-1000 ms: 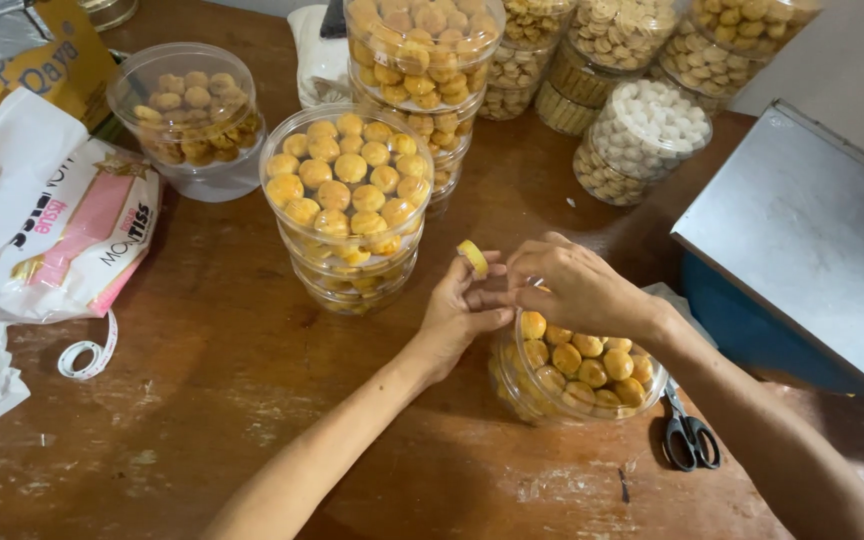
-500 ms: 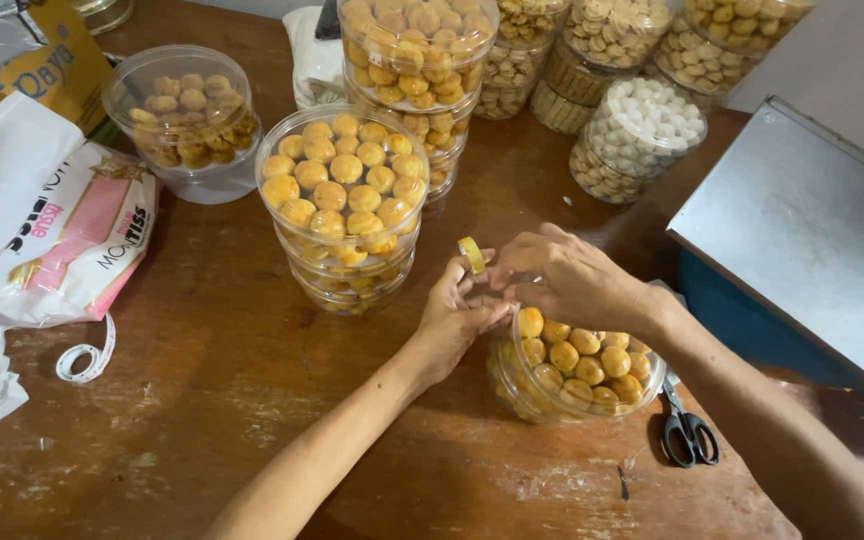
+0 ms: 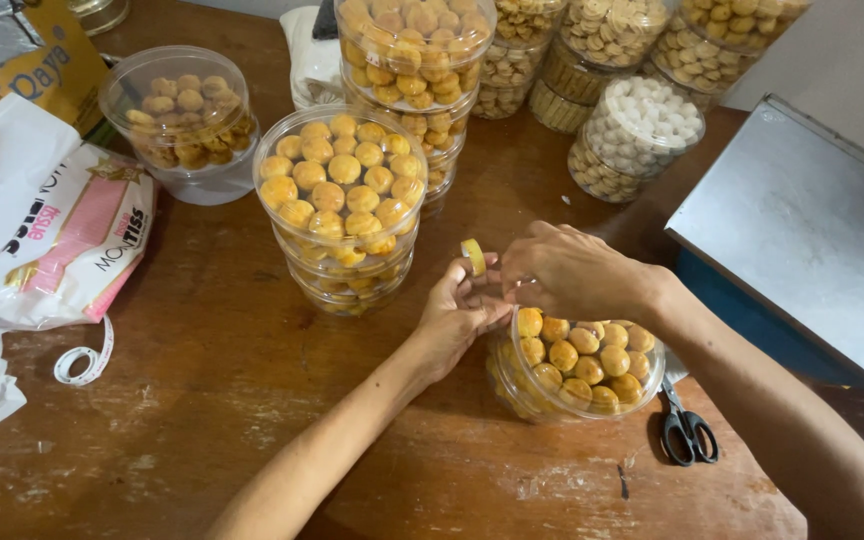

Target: Sealing plastic jars filled with cookies using adhesive tape and scissors

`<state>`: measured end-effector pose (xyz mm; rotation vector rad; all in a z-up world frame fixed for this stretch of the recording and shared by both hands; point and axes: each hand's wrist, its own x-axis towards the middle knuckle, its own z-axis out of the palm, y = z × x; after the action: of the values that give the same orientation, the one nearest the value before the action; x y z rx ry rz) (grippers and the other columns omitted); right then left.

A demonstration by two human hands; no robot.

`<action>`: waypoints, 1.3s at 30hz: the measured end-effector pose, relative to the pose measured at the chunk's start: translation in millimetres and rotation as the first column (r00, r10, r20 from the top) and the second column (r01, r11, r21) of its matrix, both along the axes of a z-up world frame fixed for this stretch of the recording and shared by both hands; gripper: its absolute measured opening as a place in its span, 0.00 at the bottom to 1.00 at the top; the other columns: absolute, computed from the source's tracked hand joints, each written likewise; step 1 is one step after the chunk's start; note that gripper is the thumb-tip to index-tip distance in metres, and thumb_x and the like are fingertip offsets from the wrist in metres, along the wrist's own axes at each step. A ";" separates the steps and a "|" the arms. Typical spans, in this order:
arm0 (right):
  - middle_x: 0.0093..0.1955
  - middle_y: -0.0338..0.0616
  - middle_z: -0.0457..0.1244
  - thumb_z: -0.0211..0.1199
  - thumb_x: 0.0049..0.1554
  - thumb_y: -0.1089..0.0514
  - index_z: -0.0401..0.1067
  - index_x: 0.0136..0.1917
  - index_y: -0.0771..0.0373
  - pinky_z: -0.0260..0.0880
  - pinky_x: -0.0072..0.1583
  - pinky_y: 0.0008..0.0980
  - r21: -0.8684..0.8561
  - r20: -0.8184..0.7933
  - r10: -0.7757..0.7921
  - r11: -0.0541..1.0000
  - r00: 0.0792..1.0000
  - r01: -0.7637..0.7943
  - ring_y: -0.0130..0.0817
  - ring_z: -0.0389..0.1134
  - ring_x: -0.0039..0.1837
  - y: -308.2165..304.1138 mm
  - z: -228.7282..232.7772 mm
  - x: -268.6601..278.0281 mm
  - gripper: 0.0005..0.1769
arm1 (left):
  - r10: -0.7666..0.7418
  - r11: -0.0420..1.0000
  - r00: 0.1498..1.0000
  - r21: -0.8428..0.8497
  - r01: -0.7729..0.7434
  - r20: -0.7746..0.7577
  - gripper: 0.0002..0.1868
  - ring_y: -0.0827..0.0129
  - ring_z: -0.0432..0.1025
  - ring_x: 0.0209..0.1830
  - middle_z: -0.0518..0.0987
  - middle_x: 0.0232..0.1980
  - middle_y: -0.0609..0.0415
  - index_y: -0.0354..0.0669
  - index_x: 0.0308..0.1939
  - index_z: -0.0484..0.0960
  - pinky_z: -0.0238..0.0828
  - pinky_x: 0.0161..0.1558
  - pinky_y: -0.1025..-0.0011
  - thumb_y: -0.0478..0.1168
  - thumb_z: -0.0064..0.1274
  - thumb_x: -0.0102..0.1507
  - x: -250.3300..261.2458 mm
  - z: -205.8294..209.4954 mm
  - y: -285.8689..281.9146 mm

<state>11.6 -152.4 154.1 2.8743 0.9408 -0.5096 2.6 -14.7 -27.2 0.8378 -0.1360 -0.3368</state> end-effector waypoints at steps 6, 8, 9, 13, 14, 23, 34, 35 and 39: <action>0.54 0.37 0.69 0.60 0.59 0.44 0.79 0.46 0.50 0.66 0.63 0.46 0.032 -0.035 -0.019 0.999 0.999 0.020 0.45 0.63 0.66 -4.8 -8.8 3.8 0.13 | 0.046 0.998 0.997 0.036 -0.049 0.069 0.38 0.68 0.77 0.47 0.74 0.57 0.48 0.44 0.68 0.68 0.85 0.49 0.69 0.24 0.65 0.55 -0.5 -0.2 1.1; 0.52 0.38 0.69 0.61 0.57 0.45 0.79 0.46 0.51 0.68 0.61 0.47 0.094 -0.009 -0.031 0.995 0.999 0.031 0.45 0.64 0.63 -5.6 -10.9 1.5 0.12 | 0.053 0.997 0.995 0.051 -0.057 0.083 0.38 0.71 0.76 0.46 0.74 0.57 0.48 0.43 0.68 0.67 0.84 0.49 0.72 0.24 0.64 0.56 -1.1 2.8 1.6; 0.49 0.39 0.68 0.62 0.56 0.46 0.78 0.46 0.51 0.70 0.59 0.47 0.154 0.015 -0.042 0.987 0.999 0.040 0.45 0.66 0.60 -6.1 -12.2 0.4 0.10 | 0.060 0.996 0.994 0.065 -0.067 0.096 0.38 0.73 0.76 0.45 0.73 0.57 0.49 0.43 0.69 0.67 0.83 0.50 0.74 0.24 0.63 0.56 -1.4 4.1 1.8; 0.54 0.40 0.69 0.65 0.57 0.43 0.77 0.54 0.48 0.70 0.59 0.49 0.379 0.100 -0.057 0.925 0.993 0.015 0.49 0.67 0.60 -27.5 -18.3 -13.0 0.14 | 0.055 0.997 0.994 0.057 -0.061 0.091 0.38 0.74 0.76 0.42 0.74 0.57 0.47 0.43 0.70 0.66 0.83 0.49 0.72 0.25 0.62 0.57 -1.6 5.9 0.7; 0.57 0.44 0.69 0.65 0.58 0.44 0.76 0.57 0.51 0.70 0.58 0.50 0.473 0.128 -0.087 0.881 0.988 0.016 0.51 0.68 0.61 -32.4 -14.6 -21.0 0.17 | 0.053 0.998 0.994 0.036 -0.057 0.096 0.39 0.72 0.77 0.43 0.75 0.57 0.47 0.44 0.70 0.67 0.83 0.49 0.71 0.25 0.63 0.57 1.3 -0.6 -0.6; 0.76 0.50 0.59 0.55 0.58 0.51 0.59 0.76 0.58 0.72 0.63 0.46 0.730 -0.149 -0.606 0.465 0.781 0.500 0.44 0.63 0.73 -89.2 -47.1 -89.2 0.33 | 0.035 0.995 0.998 0.091 -0.039 0.048 0.34 0.72 0.73 0.41 0.78 0.55 0.45 0.44 0.64 0.71 0.77 0.49 0.75 0.22 0.60 0.55 -4.6 20.6 1.3; 0.63 0.63 0.64 0.58 0.55 0.59 0.64 0.76 0.65 0.71 0.57 0.52 0.797 -0.598 -0.521 -0.300 0.609 0.524 0.46 0.66 0.61 -72.2 -82.0 -102.8 0.35 | -0.012 0.997 1.000 -0.072 0.014 0.028 0.35 0.68 0.74 0.59 0.75 0.65 0.47 0.49 0.73 0.66 0.74 0.61 0.72 0.30 0.59 0.63 6.3 -0.7 -24.4; 0.62 0.64 0.65 0.59 0.55 0.59 0.65 0.76 0.65 0.71 0.55 0.53 0.803 -0.590 -0.522 -0.298 0.616 0.516 0.47 0.67 0.60 -73.9 -84.3 -101.4 0.36 | -0.019 0.998 1.000 -0.067 0.021 0.022 0.33 0.67 0.74 0.59 0.76 0.65 0.46 0.49 0.72 0.67 0.74 0.60 0.71 0.30 0.57 0.64 7.4 3.5 -25.3; 0.61 0.64 0.66 0.60 0.53 0.59 0.67 0.74 0.63 0.72 0.53 0.54 0.803 -0.588 -0.528 -0.289 0.613 0.522 0.49 0.68 0.60 -70.1 -76.0 -101.1 0.35 | -0.042 0.997 0.999 -0.069 0.041 -0.017 0.31 0.62 0.75 0.59 0.77 0.63 0.44 0.47 0.72 0.67 0.75 0.58 0.68 0.30 0.54 0.65 13.6 14.6 -31.3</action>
<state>-89.5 -222.4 78.1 4.5368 -0.7443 0.5839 16.3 -46.0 -12.6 0.7646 -0.1474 -0.3770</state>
